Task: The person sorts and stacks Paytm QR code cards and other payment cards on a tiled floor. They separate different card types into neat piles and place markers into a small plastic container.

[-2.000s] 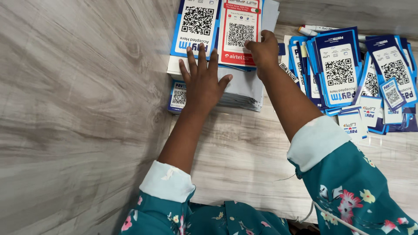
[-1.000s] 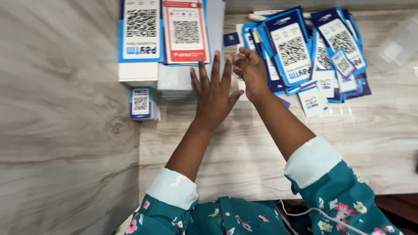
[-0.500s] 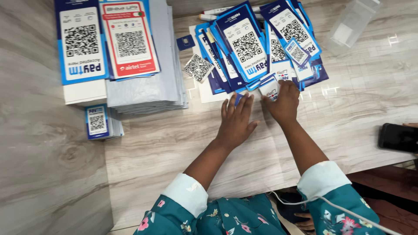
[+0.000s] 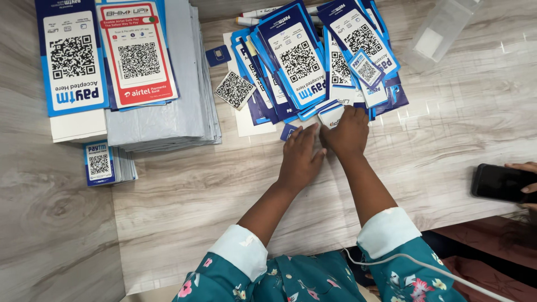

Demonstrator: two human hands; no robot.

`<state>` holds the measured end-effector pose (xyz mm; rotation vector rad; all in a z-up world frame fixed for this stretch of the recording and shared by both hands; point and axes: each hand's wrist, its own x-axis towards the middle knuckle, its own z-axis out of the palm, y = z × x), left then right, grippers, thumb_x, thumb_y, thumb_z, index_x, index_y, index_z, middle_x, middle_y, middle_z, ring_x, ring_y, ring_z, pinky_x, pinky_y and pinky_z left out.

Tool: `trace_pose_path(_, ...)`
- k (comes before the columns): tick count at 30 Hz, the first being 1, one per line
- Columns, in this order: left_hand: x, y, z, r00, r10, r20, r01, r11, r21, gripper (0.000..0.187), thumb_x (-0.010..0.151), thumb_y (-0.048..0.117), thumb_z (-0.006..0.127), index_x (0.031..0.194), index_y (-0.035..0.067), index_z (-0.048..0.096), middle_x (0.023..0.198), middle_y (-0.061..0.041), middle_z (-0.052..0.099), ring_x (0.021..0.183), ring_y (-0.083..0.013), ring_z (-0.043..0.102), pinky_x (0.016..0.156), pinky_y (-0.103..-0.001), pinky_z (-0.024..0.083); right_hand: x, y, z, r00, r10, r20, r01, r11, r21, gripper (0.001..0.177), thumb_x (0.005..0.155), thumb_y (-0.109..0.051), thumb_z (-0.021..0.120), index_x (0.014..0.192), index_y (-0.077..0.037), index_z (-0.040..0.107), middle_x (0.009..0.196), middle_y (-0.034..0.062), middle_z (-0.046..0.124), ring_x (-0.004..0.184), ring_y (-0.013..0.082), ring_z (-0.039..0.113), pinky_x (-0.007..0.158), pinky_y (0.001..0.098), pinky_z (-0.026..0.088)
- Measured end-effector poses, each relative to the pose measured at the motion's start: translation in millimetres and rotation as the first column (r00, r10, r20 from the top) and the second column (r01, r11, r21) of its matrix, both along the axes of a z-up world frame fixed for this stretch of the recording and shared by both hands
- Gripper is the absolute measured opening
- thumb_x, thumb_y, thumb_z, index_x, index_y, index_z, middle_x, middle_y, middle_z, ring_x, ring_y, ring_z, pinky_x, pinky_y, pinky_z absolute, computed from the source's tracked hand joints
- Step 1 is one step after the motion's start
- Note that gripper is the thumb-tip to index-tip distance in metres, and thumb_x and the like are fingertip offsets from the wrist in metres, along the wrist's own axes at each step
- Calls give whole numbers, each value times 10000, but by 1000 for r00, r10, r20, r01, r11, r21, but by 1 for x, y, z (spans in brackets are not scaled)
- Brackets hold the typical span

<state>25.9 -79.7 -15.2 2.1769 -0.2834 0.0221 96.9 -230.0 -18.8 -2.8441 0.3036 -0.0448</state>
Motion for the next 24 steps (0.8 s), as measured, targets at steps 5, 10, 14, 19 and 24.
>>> trace_pose_path(5,16,-1,-2,959,57,-279,-183,874,-450,775,1033,366,598,1613,28,209,1595,-221,360,1448,-358,432,1159,-434,400,-13,-2,7,983,88,161,-136,936,324,766,715,-275,896,1322,29,541,1236,214,592,1146,381,611,930,466,533)
trace_pose_path(10,11,19,21,999,44,-2,-40,880,-473,754,1070,413,573,1640,49,243,1593,-206,440,1460,-307,472,1200,-418,398,-46,18,2,916,156,370,-370,687,625,734,845,-198,868,1397,11,430,1323,200,593,1263,320,612,1079,443,496)
trace_pose_path(14,-8,32,38,994,-72,84,103,880,-464,692,1065,444,580,1604,74,354,1538,-159,552,1434,-283,569,1185,-383,471,-74,43,-4,905,155,395,-412,546,729,740,859,-154,819,1422,-14,358,1316,166,585,1255,276,617,1064,411,510)
trace_pose_path(19,-28,48,32,992,-126,20,122,896,-426,628,1057,348,613,1568,56,394,1510,-170,557,1386,-308,581,1136,-384,470,-94,56,-18,973,119,199,-232,527,818,716,877,-152,792,1427,-44,346,1280,134,620,1160,233,661,981,355,554)
trace_pose_path(24,-41,62,22,979,-181,-90,139,926,-352,541,1037,257,610,1527,88,456,1495,-131,577,1298,-269,633,1066,-349,507,-102,58,-25,945,119,305,-319,549,773,713,862,-73,792,1414,-56,341,1427,168,567,1278,269,616,1053,378,531)
